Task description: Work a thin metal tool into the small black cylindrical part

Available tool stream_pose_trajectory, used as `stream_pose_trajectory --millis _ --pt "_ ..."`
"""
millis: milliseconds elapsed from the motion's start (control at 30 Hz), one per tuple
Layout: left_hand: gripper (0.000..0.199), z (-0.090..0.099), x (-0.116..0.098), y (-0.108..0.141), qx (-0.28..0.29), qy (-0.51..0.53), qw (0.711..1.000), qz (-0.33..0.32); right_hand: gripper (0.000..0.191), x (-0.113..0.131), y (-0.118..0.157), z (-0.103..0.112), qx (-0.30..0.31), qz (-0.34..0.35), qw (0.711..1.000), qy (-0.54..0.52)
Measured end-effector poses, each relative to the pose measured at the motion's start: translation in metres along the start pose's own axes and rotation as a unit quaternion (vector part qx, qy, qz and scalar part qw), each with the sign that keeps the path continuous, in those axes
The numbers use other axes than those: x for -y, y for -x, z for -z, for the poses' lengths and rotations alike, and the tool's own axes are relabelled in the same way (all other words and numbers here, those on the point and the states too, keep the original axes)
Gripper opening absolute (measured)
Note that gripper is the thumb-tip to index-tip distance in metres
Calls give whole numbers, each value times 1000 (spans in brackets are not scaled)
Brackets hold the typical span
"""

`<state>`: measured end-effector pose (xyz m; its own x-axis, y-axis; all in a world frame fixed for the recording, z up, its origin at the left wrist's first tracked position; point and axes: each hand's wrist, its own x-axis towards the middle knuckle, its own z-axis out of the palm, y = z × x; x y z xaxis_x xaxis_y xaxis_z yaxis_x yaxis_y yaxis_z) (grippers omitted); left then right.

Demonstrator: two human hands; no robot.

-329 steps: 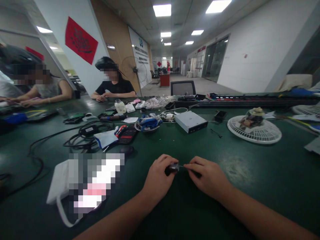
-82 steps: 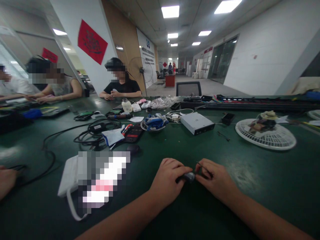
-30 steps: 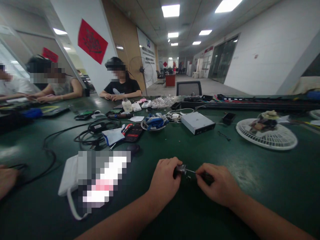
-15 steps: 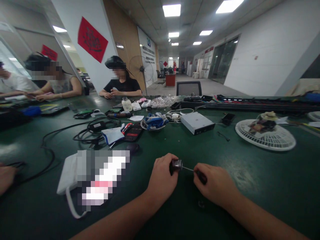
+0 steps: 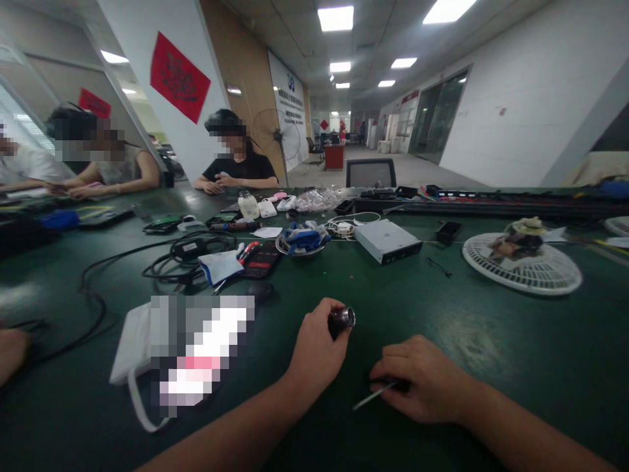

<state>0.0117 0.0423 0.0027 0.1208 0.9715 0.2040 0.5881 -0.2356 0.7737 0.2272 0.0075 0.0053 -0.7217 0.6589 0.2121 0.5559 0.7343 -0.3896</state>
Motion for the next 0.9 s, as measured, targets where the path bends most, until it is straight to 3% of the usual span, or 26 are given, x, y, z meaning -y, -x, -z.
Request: stream_pose_trajectory --millis 133,300,400,567,733,900 --pt "21 1 -1 0 23 -7 1000 -15 17 -8 -1 -4 -37 -9 999 6" --pt "29 3 -5 -1 57 -20 996 -61 26 -16 -1 -7 -152 -68 986 -14" --pt "29 3 -6 0 72 -22 992 -100 20 -18 -2 -6 -200 -94 974 -43" --pt "27 2 -6 2 86 -30 985 -147 19 -17 -5 -4 -208 -78 973 -55" --pt "33 2 -6 2 118 -33 974 -192 10 -18 -4 -5 -211 -114 968 -73" --pt "35 1 -4 2 133 -73 954 -257 13 -18 -6 -2 -165 -152 963 -148"
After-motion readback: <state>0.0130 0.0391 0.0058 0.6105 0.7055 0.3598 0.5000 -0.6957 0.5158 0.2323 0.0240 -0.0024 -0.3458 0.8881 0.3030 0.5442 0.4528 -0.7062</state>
